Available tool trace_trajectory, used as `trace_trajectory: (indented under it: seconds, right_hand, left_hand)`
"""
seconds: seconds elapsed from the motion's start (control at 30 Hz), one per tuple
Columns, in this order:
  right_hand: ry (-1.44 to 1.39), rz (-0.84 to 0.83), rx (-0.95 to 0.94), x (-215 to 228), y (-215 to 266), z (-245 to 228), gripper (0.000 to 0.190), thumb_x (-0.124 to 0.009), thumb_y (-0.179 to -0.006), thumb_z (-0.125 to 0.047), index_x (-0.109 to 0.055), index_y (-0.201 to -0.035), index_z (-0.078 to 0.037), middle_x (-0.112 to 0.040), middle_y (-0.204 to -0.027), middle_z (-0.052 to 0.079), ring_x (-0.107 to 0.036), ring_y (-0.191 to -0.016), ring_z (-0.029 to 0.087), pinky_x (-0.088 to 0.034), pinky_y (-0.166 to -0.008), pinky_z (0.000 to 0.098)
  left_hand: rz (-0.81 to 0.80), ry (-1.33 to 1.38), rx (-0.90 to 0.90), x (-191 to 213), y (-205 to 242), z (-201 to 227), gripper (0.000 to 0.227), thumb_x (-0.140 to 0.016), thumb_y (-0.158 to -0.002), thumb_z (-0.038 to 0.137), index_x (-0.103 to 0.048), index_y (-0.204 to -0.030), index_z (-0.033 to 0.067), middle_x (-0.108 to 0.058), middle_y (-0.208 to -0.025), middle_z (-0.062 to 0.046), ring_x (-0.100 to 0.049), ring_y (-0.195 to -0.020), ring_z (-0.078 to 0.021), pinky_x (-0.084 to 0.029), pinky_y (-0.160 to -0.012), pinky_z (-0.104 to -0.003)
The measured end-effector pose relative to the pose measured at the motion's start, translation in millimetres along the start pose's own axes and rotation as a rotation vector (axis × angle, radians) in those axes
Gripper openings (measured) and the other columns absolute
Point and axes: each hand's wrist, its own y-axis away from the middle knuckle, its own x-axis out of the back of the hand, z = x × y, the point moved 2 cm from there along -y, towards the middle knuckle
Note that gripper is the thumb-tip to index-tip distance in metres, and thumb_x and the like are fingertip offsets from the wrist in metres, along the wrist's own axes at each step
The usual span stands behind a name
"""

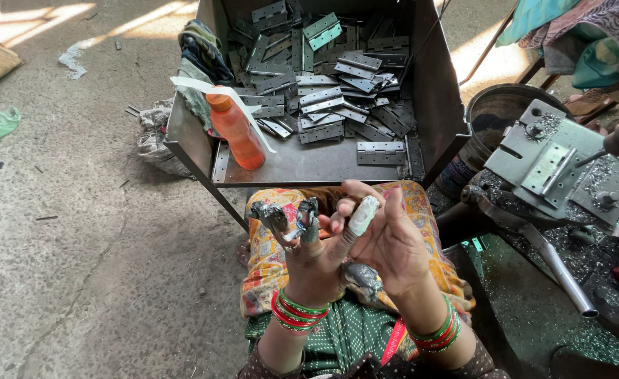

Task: The person wraps their fingers with white tape, then picks up metal hinge pieces from a bin and places them under a drill press. They operate the machine to drill holes into the hinges and remove the finished pieces.

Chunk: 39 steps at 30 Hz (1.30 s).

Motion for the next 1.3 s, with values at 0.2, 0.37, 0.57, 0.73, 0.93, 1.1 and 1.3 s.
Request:
trace_trajectory:
  seconds: [0.2, 0.37, 0.57, 0.73, 0.93, 1.1, 1.3]
  right_hand:
    - [-0.105, -0.487, 0.228, 0.4, 6.0, 8.8, 0.035, -0.036, -0.124, -0.03, -0.048, -0.098, -0.01, -0.049, -0.084, 0.0, -0.053, -0.086, 0.018, -0.036, -0.122, 0.0434]
    - [-0.118, -0.514, 0.18, 2.3, 4.7, 8.8, 0.037, -0.041, -0.118, -0.041, -0.052, -0.106, -0.007, -0.054, -0.091, 0.003, -0.057, -0.094, 0.02, -0.035, -0.127, 0.0457]
    - [0.072, -0.375, 0.235, 3.7, 3.4, 13.8, 0.065, -0.047, -0.109, -0.049, -0.042, -0.145, 0.004, -0.06, -0.113, 0.013, -0.06, -0.108, 0.025, -0.037, -0.126, 0.0484]
    - [0.055, -0.345, 0.198, 14.3, 2.3, 21.4, 0.066, -0.043, -0.106, -0.052, -0.048, -0.146, 0.001, -0.06, -0.105, 0.012, -0.059, -0.105, 0.026, -0.038, -0.12, 0.0459]
    - [0.059, -0.549, 0.291, 19.1, 5.5, 25.3, 0.05, -0.039, -0.116, -0.053, -0.047, -0.097, -0.007, -0.06, -0.1, 0.011, -0.054, -0.106, 0.026, -0.041, -0.111, 0.044]
    - [0.082, -0.646, 0.309, 6.2, 14.3, 26.5, 0.044, -0.043, -0.113, -0.046, -0.053, -0.123, -0.004, -0.06, -0.128, 0.017, -0.052, -0.125, 0.03, -0.03, -0.125, 0.0455]
    - [0.399, -0.476, 0.463, -10.0, 14.6, 11.6, 0.083, -0.048, -0.105, -0.054, -0.022, -0.164, -0.002, -0.029, -0.17, 0.021, -0.03, -0.158, 0.031, -0.017, -0.131, 0.0436]
  left_hand:
    - [0.06, 0.073, 0.012, -0.7, 2.9, 3.0, 0.044, -0.067, -0.102, 0.049, -0.061, -0.143, 0.0351, -0.013, -0.174, -0.011, -0.01, -0.165, -0.0345, -0.005, -0.133, -0.061]
    - [-0.003, 0.151, 0.061, 2.8, -0.4, 0.2, 0.052, -0.058, -0.102, 0.061, -0.062, -0.146, 0.0352, -0.01, -0.174, -0.014, -0.012, -0.164, -0.0328, -0.009, -0.132, -0.059]
    - [0.001, 0.044, 0.065, 5.5, -6.7, 3.0, 0.052, -0.041, -0.105, 0.061, -0.059, -0.148, 0.0372, -0.005, -0.175, -0.013, -0.007, -0.163, -0.0375, -0.005, -0.134, -0.054]
    - [-0.062, 0.218, 0.104, -1.3, -1.3, -1.8, 0.036, -0.058, -0.115, 0.042, -0.062, -0.151, 0.0384, -0.01, -0.176, -0.015, -0.025, -0.164, -0.0303, -0.025, -0.139, -0.036]
    - [0.082, 0.005, -0.083, 5.2, -2.1, -2.4, 0.036, -0.069, -0.095, 0.042, -0.068, -0.131, 0.0376, -0.013, -0.17, -0.004, -0.033, -0.145, -0.0311, -0.018, -0.121, -0.06]
    - [0.06, 0.576, 0.118, 6.2, -12.0, -1.1, 0.027, -0.072, -0.098, 0.045, -0.074, -0.117, 0.0266, -0.019, -0.166, -0.004, -0.026, -0.149, -0.0193, -0.037, -0.116, -0.045]
    - [0.248, 2.227, 0.832, 3.8, -21.9, 3.5, 0.051, -0.06, -0.101, 0.052, -0.075, -0.129, 0.0121, -0.038, -0.163, -0.009, -0.029, -0.154, -0.0277, -0.027, -0.126, -0.046]
